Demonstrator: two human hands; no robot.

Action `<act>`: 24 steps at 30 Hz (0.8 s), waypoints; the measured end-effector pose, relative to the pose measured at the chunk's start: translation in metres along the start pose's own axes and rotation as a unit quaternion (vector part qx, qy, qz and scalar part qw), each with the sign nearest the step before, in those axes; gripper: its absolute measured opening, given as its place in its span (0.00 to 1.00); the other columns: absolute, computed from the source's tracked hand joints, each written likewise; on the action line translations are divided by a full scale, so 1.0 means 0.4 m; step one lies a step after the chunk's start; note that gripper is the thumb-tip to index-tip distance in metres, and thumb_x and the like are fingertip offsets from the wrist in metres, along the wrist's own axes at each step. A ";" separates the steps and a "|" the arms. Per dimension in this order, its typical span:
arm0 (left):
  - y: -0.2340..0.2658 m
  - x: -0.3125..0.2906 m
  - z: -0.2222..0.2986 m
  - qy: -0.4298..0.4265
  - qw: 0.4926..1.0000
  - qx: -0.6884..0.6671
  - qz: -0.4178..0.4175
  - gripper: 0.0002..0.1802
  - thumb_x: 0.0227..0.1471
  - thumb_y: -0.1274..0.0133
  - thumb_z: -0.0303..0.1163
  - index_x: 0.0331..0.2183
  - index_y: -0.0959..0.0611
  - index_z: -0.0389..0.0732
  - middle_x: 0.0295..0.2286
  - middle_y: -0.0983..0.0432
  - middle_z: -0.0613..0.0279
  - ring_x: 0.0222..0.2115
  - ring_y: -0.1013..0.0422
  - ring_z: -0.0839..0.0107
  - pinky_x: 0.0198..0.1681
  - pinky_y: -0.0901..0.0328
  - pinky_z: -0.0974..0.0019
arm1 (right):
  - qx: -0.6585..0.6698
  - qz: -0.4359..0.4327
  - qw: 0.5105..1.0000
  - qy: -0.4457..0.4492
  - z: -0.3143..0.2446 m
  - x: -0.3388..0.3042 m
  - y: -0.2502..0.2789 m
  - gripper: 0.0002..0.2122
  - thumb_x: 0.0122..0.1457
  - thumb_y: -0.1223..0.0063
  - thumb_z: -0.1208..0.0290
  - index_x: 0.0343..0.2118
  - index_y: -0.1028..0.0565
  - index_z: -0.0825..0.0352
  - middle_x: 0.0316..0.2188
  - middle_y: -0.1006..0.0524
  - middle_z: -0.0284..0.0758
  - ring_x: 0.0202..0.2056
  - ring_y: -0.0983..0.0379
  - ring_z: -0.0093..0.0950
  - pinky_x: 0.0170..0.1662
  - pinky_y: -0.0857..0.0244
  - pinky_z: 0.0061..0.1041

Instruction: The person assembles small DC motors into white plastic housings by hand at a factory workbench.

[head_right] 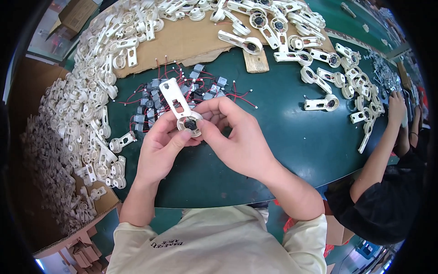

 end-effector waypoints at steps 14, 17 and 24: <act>-0.014 -0.009 -0.009 -0.064 0.995 0.060 0.049 0.14 0.54 0.46 0.17 0.44 0.26 0.34 0.37 0.24 0.61 0.38 0.25 0.75 0.42 0.29 0.71 | 0.133 -0.017 0.983 -0.124 0.050 -0.009 -0.027 0.11 0.61 0.48 0.77 0.44 0.34 0.69 0.37 0.28 0.32 0.37 0.30 0.17 0.41 0.33 0.20; -0.015 -0.013 0.011 -0.088 0.991 0.077 0.059 0.14 0.54 0.46 0.16 0.43 0.25 0.34 0.38 0.24 0.61 0.37 0.25 0.75 0.41 0.29 0.71 | 0.141 -0.022 0.983 -0.118 0.038 -0.010 -0.033 0.11 0.61 0.48 0.77 0.43 0.34 0.69 0.37 0.28 0.32 0.36 0.31 0.17 0.41 0.33 0.20; -0.028 -0.028 0.035 -0.165 0.944 0.283 0.046 0.20 0.55 0.48 0.16 0.50 0.27 0.30 0.36 0.28 0.62 0.38 0.25 0.74 0.40 0.27 0.70 | 0.093 -0.016 0.986 -0.136 0.065 -0.010 -0.020 0.11 0.61 0.48 0.77 0.45 0.34 0.70 0.38 0.27 0.33 0.37 0.29 0.17 0.41 0.32 0.20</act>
Point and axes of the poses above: each hand's wrist, its own x-axis towards the middle knuckle, its own y-axis out of the back of the hand, z = x × y, the point moved 10 cm from there along x, towards the middle knuckle
